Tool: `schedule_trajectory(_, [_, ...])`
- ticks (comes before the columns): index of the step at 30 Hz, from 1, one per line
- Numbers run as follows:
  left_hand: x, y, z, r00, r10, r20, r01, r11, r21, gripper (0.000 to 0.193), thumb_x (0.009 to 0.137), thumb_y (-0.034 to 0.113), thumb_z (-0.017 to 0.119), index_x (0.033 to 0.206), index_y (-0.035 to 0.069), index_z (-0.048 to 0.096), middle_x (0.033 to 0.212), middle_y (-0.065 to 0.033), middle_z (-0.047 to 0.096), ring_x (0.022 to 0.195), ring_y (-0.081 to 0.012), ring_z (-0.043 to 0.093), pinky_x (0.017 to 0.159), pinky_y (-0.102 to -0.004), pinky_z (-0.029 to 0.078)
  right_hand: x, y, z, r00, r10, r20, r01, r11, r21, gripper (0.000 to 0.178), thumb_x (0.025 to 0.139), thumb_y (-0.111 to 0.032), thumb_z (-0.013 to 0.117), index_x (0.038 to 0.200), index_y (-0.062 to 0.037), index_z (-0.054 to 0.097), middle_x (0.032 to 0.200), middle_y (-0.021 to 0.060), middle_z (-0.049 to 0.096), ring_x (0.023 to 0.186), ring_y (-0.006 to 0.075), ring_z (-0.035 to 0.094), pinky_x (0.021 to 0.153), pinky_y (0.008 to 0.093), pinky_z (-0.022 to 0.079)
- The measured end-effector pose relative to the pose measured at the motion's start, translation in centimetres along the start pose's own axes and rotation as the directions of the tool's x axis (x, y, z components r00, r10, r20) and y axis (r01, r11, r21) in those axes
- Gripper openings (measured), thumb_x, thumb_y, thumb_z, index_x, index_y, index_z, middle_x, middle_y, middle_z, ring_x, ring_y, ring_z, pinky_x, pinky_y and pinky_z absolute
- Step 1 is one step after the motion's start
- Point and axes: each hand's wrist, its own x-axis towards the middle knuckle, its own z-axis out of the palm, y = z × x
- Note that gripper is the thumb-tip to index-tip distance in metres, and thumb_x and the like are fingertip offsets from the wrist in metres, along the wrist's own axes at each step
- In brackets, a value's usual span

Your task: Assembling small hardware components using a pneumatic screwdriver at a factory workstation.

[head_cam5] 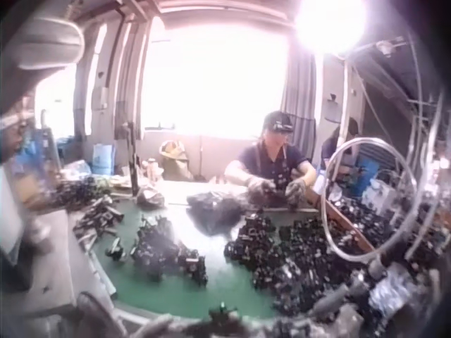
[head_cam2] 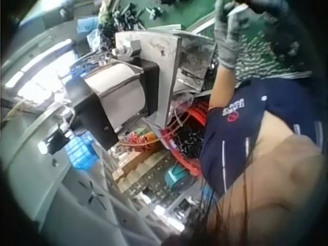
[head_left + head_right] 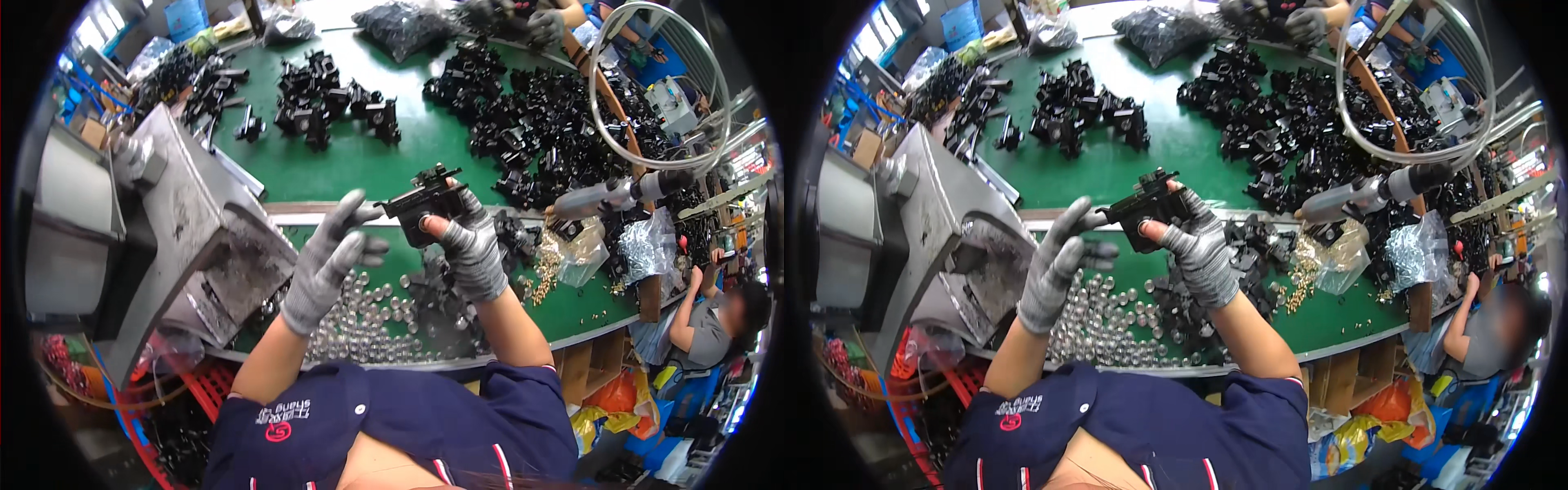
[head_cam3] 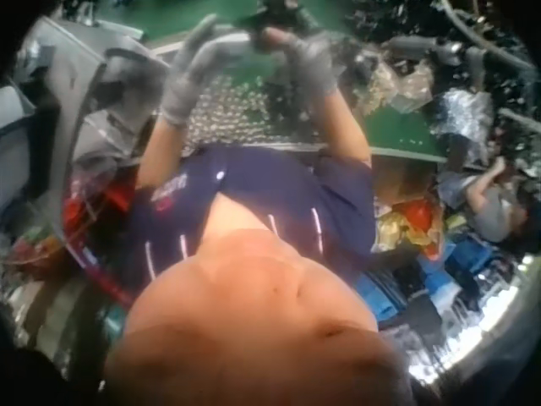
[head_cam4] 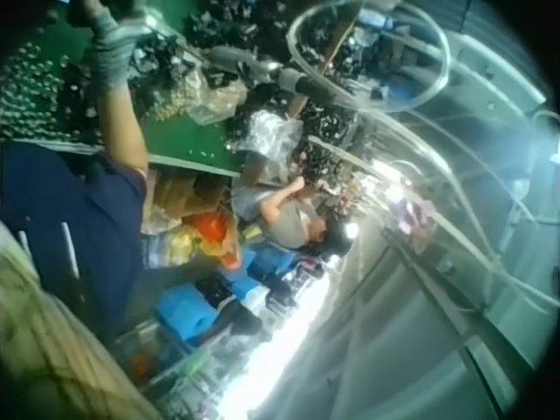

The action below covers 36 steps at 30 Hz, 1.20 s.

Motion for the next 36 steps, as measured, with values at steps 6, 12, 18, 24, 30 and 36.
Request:
schedule_trajectory(6, [-0.1, -0.7, 0.4, 0.986, 0.052, 0.16, -0.103, 0.939, 0.329, 0.051, 0.086, 0.009, 0.063, 0.133, -0.001, 0.045, 0.12, -0.0134, 0.059, 0.103, -0.0209, 0.061, 0.088, -0.0298, 0.049, -3.1, 1.4, 0.0, 0.982, 0.159, 0.097, -0.155, 0.986, -0.055, 0.047, 0.081, 0.003, 0.066, 0.125, -0.0033, 0.051, 0.114, 0.0089, 0.062, 0.104, 0.0182, 0.059, 0.093, 0.0337, 0.047])
schedule_trajectory(12, [-1.5, -1.1, 0.0, 0.985, 0.151, 0.088, -0.174, 0.782, 0.599, 0.045, 0.08, 0.005, 0.068, 0.123, 0.0, 0.056, 0.108, -0.0138, 0.066, 0.098, -0.02, 0.064, 0.083, -0.0297, 0.051, -3.9, 1.6, 0.9, 0.978, 0.197, 0.072, -0.186, 0.974, -0.128, 0.048, 0.079, 0.002, 0.068, 0.125, -0.0011, 0.052, 0.109, 0.0077, 0.063, 0.1, 0.015, 0.059, 0.09, 0.0299, 0.048])
schedule_trajectory(18, [-1.0, -2.8, -0.7, 0.895, 0.394, 0.207, -0.412, 0.556, 0.722, 0.046, 0.077, 0.001, 0.069, 0.122, 0.002, 0.058, 0.105, -0.0163, 0.066, 0.091, -0.0224, 0.067, 0.079, -0.0316, 0.053, -3.5, 2.7, -0.3, 0.992, 0.075, 0.104, -0.03, 0.924, -0.382, 0.043, 0.08, -0.001, 0.069, 0.12, 0.0019, 0.055, 0.104, 0.007, 0.064, 0.093, 0.0126, 0.06, 0.085, 0.0271, 0.048])
schedule_trajectory(24, [-0.1, -4.7, -0.9, 0.861, 0.447, 0.243, -0.45, 0.448, 0.772, 0.046, 0.076, 0.001, 0.069, 0.121, 0.004, 0.059, 0.101, -0.0168, 0.066, 0.088, -0.0269, 0.068, 0.075, -0.0336, 0.054, -3.3, 3.9, -2.1, 0.989, 0.147, 0.025, -0.12, 0.884, -0.452, 0.04, 0.08, -0.001, 0.068, 0.118, 0.0016, 0.057, 0.102, 0.007, 0.064, 0.089, 0.0128, 0.06, 0.081, 0.0264, 0.049])
schedule_trajectory(30, [1.7, -7.9, -2.6, 0.924, 0.354, 0.144, -0.32, 0.509, 0.799, 0.044, 0.075, 0.001, 0.068, 0.118, 0.005, 0.06, 0.099, -0.0158, 0.067, 0.087, -0.0285, 0.067, 0.075, -0.0343, 0.054, -3.4, 1.4, -4.5, 0.987, -0.14, -0.08, 0.057, 0.766, -0.64, 0.03, 0.083, -0.003, 0.063, 0.113, 0.001, 0.061, 0.099, 0.008, 0.065, 0.088, 0.013, 0.061, 0.081, 0.0262, 0.049])
schedule_trajectory(36, [2.8, -10.6, -5.0, 0.881, 0.406, 0.243, -0.399, 0.362, 0.842, 0.034, 0.076, 0.009, 0.067, 0.109, 0.006, 0.061, 0.102, -0.0139, 0.066, 0.089, -0.0315, 0.064, 0.079, -0.0367, 0.053, -7.1, -11.0, -9.7, 0.197, -0.948, 0.251, 0.118, -0.231, -0.966, 0.039, 0.091, -0.023, 0.053, 0.116, 0.0075, 0.055, 0.106, 0.0198, 0.061, 0.076, 0.0227, 0.063, 0.069, 0.0299, 0.053])
